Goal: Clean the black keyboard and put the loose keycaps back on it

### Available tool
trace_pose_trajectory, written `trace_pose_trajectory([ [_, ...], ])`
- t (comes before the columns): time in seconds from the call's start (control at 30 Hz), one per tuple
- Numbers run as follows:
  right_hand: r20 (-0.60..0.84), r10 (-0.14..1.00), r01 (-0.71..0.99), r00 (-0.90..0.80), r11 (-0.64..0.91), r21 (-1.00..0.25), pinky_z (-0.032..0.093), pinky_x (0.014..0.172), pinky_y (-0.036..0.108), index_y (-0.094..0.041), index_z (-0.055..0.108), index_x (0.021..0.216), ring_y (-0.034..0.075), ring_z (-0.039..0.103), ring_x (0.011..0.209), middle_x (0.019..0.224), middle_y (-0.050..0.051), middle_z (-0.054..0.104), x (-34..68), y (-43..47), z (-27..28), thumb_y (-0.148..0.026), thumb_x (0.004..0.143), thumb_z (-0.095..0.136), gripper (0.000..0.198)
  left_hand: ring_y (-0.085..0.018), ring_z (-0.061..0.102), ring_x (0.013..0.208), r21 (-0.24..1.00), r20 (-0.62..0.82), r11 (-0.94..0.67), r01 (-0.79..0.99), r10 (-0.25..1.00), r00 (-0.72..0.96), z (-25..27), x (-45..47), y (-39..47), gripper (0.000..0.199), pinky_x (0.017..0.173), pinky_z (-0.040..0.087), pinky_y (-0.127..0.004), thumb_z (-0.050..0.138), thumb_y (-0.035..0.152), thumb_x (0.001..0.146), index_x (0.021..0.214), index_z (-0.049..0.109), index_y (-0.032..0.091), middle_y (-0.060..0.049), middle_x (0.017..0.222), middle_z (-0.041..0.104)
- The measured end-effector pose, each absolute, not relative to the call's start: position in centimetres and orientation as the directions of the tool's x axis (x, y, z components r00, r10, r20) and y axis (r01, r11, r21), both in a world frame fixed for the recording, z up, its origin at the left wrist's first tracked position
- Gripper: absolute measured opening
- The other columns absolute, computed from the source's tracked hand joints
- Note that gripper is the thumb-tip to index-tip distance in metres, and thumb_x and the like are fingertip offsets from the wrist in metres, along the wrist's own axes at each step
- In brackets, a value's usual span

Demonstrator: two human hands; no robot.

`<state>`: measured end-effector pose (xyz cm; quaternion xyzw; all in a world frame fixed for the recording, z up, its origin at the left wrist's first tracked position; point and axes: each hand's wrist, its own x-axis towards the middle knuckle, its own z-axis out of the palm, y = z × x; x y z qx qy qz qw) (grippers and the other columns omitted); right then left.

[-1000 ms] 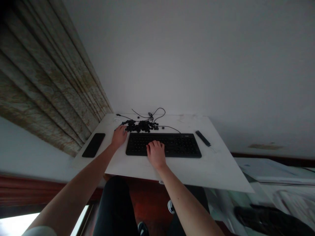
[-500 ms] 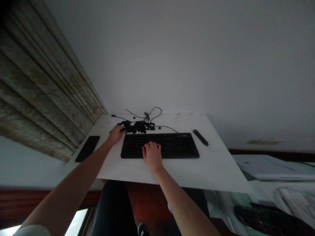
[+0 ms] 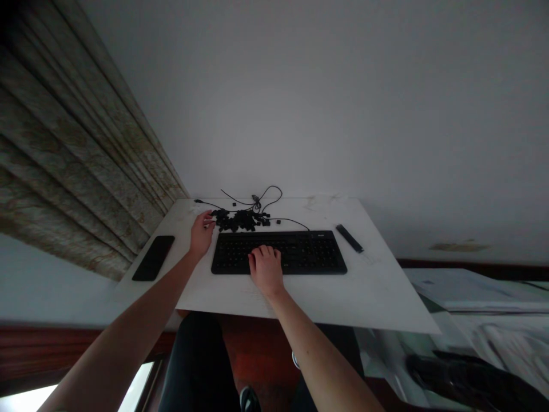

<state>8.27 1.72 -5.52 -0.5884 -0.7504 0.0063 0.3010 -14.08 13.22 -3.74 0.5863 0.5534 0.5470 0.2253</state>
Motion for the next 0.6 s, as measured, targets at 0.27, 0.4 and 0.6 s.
trace_pose_trajectory([
  [0.27, 0.495, 0.869, 0.649, 0.014, 0.369, -0.665, 0.046, 0.082, 0.039, -0.021, 0.062, 0.089, 0.024, 0.060, 0.087, 0.090, 0.008, 0.066, 8.5, 1.0, -5.0, -0.031, 0.097, 0.049, 0.018, -0.011, 0.066, 0.087, 0.822, -0.098, 0.024, -0.570, 0.990, -0.100, -2.4, -7.9, 7.3, 0.033, 0.091, 0.055, -0.031, 0.072, 0.010, 0.076, 0.106, 0.066, 0.021, -0.002, 0.096, 0.062],
  [0.4, 0.322, 0.935, 0.252, 0.149, 0.279, -0.927, 0.050, 0.068, 0.032, -0.022, 0.061, 0.093, 0.019, 0.062, 0.073, 0.085, 0.005, 0.067, 7.3, 0.0, -3.8, -0.040, 0.093, 0.056, 0.019, -0.013, 0.067, 0.095, 0.670, -0.196, 0.158, -0.726, 0.980, 0.032, -2.6, -6.0, 4.4, 0.033, 0.097, 0.052, -0.032, 0.071, 0.006, 0.077, 0.106, 0.066, 0.021, -0.001, 0.094, 0.066],
  [0.6, 0.181, 0.969, 0.022, 0.168, 0.180, -0.983, 0.054, 0.068, 0.031, -0.022, 0.062, 0.094, 0.018, 0.065, 0.074, 0.088, 0.004, 0.070, 6.2, -1.1, -2.5, -0.043, 0.083, 0.067, 0.025, -0.014, 0.066, 0.101, 0.668, -0.232, 0.235, -0.706, 0.967, 0.103, -3.1, -4.4, 1.9, 0.039, 0.095, 0.050, -0.030, 0.073, 0.010, 0.077, 0.112, 0.066, 0.022, -0.002, 0.101, 0.068],
])
